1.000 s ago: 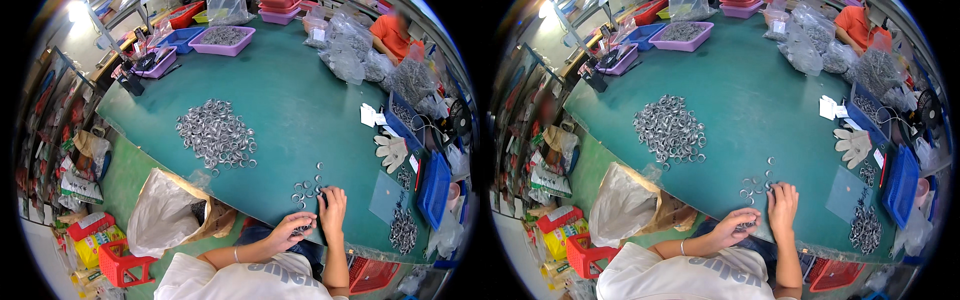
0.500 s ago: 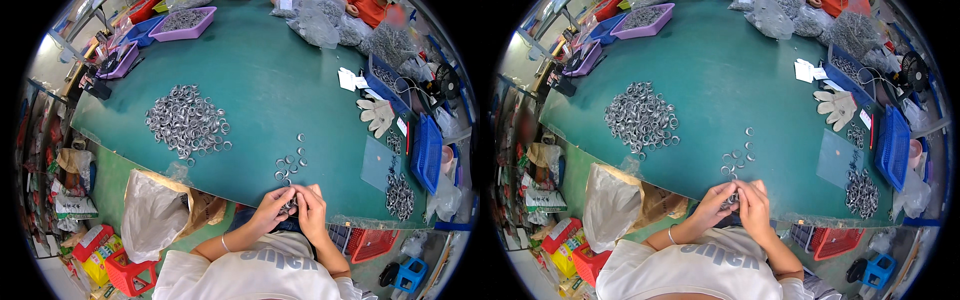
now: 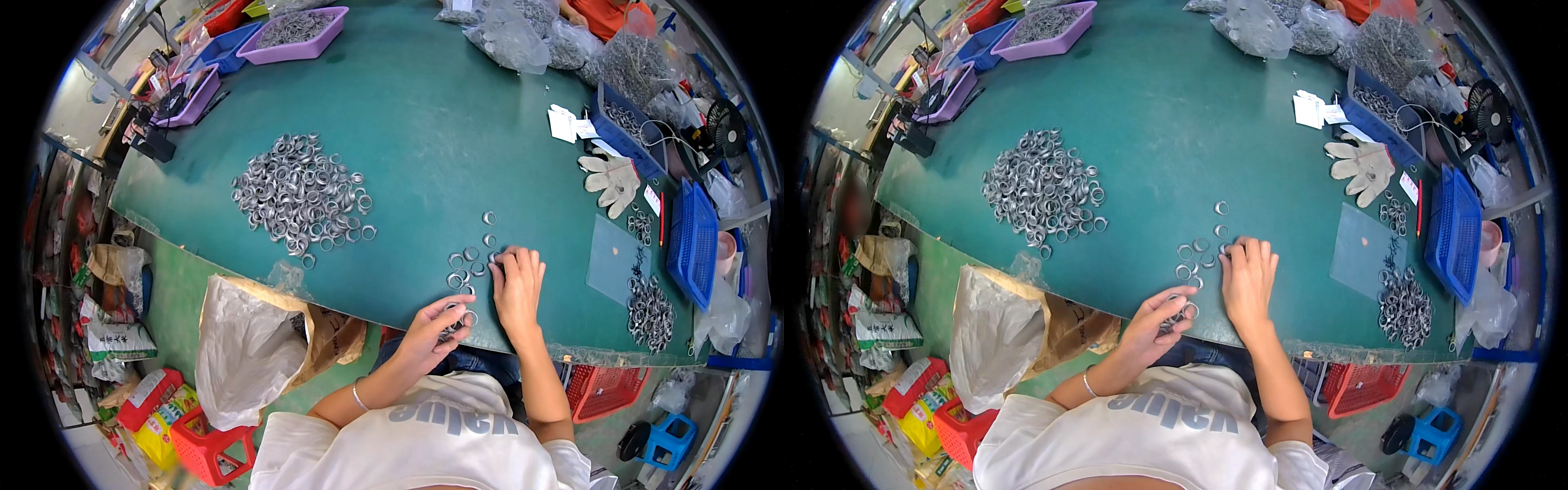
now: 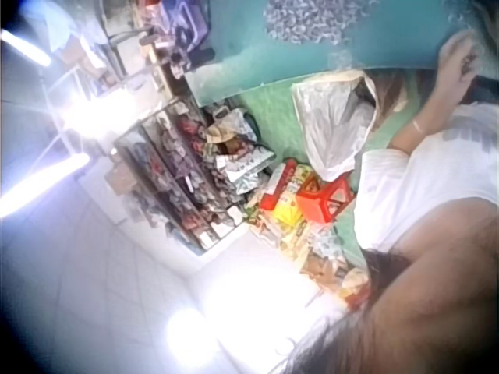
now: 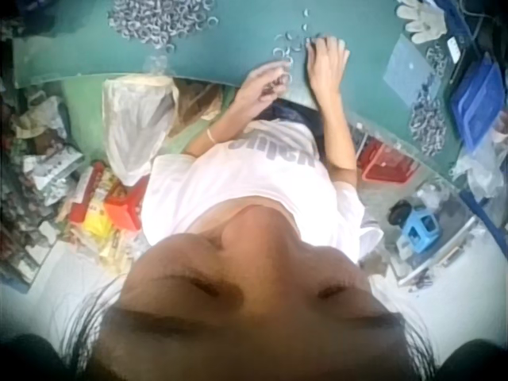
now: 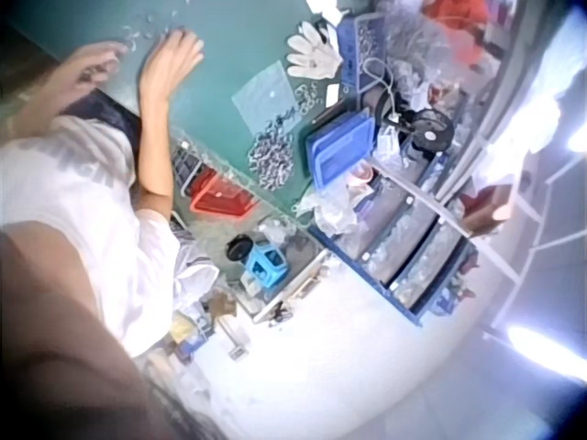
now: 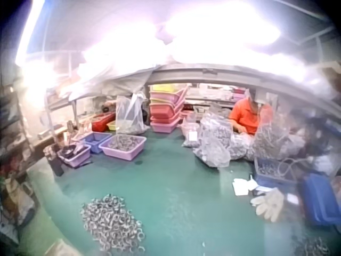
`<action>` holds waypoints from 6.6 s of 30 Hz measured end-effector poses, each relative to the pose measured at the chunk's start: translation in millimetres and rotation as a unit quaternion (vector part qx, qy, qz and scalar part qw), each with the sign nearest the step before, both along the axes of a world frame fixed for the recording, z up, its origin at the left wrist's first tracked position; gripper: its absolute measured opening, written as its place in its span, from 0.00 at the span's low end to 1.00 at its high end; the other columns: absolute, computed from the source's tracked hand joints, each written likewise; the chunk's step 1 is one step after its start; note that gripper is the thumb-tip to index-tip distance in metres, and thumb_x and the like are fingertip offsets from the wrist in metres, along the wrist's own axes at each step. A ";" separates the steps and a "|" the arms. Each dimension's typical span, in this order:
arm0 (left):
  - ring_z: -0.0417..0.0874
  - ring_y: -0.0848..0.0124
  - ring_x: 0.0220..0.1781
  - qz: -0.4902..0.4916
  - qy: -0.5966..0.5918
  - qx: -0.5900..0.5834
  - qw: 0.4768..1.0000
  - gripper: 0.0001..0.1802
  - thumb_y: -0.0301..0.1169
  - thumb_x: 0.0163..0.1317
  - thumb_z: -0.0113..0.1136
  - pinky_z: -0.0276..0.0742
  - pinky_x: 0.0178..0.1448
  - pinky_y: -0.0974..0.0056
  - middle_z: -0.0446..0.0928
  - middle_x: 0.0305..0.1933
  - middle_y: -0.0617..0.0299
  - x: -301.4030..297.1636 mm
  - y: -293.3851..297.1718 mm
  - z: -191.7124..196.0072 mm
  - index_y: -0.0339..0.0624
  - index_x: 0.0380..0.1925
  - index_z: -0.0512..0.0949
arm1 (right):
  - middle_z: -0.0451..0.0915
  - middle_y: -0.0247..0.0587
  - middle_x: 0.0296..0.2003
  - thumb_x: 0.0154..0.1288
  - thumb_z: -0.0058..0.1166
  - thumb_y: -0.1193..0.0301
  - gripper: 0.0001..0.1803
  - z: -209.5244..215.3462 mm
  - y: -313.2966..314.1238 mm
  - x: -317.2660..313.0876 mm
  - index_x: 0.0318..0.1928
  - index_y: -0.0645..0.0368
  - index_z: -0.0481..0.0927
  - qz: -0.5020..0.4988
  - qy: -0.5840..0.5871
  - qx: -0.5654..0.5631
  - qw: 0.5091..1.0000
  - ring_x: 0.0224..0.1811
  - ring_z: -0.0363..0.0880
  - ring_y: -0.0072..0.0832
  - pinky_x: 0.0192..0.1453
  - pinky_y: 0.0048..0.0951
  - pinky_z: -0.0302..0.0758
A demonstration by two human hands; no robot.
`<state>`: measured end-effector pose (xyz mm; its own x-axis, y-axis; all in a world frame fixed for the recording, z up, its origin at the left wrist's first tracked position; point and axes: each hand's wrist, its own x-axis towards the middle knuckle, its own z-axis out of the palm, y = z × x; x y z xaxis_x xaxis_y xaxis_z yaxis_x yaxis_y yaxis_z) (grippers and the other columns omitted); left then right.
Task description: The person sorts metal grommets into groups on a table, adjusts a large bag of parts, then places a small quantity of the grommets into a plastic bag and puts them into a tray.
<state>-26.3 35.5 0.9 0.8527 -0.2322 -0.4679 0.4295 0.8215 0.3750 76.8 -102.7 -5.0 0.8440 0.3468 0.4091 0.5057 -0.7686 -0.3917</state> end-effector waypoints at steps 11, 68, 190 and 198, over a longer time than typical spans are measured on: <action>0.74 0.66 0.31 0.154 -0.150 0.823 0.526 0.14 0.23 0.56 0.59 0.71 0.34 0.67 0.75 0.38 0.60 61.8 101.0 3.3 0.37 0.43 0.77 | 0.79 0.33 0.36 0.67 0.48 0.73 0.08 7.6 -24.1 -34.0 0.41 0.66 0.76 0.038 0.432 0.443 0.785 0.40 0.74 0.18 0.49 0.22 0.69; 0.75 0.76 0.30 -0.027 -0.010 0.047 0.998 0.17 0.33 0.69 0.47 0.72 0.34 0.69 0.76 0.36 0.62 -12.4 4.8 -9.3 0.34 0.53 0.71 | 0.76 0.39 0.31 0.52 0.58 0.77 0.07 48.9 4.1 -54.6 0.34 0.60 0.82 0.157 0.257 0.126 0.945 0.38 0.74 0.33 0.46 0.32 0.65; 0.75 0.69 0.26 0.259 -0.110 0.806 0.520 0.09 0.23 0.54 0.59 0.72 0.33 0.67 0.76 0.29 0.58 71.4 127.9 17.7 0.38 0.37 0.79 | 0.76 0.38 0.28 0.60 0.52 0.78 0.03 4.2 1.3 -37.6 0.31 0.66 0.76 0.068 0.223 0.319 0.919 0.34 0.72 0.25 0.42 0.26 0.68; 0.63 0.53 0.60 0.202 -0.069 0.913 0.349 0.17 0.22 0.53 0.56 0.63 0.60 0.51 0.65 0.57 0.52 72.6 143.1 -10.7 0.42 0.46 0.75 | 0.71 0.36 0.15 0.66 0.49 0.69 0.14 89.3 -41.9 -72.6 0.22 0.60 0.72 0.356 0.256 0.568 0.696 0.15 0.69 0.26 0.31 0.33 0.69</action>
<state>46.3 178.6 -9.8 0.6870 0.4973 0.5298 0.2914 -0.8565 0.4261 4.2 -144.5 84.3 0.7600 0.4497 0.4692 0.1706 0.5586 -0.8117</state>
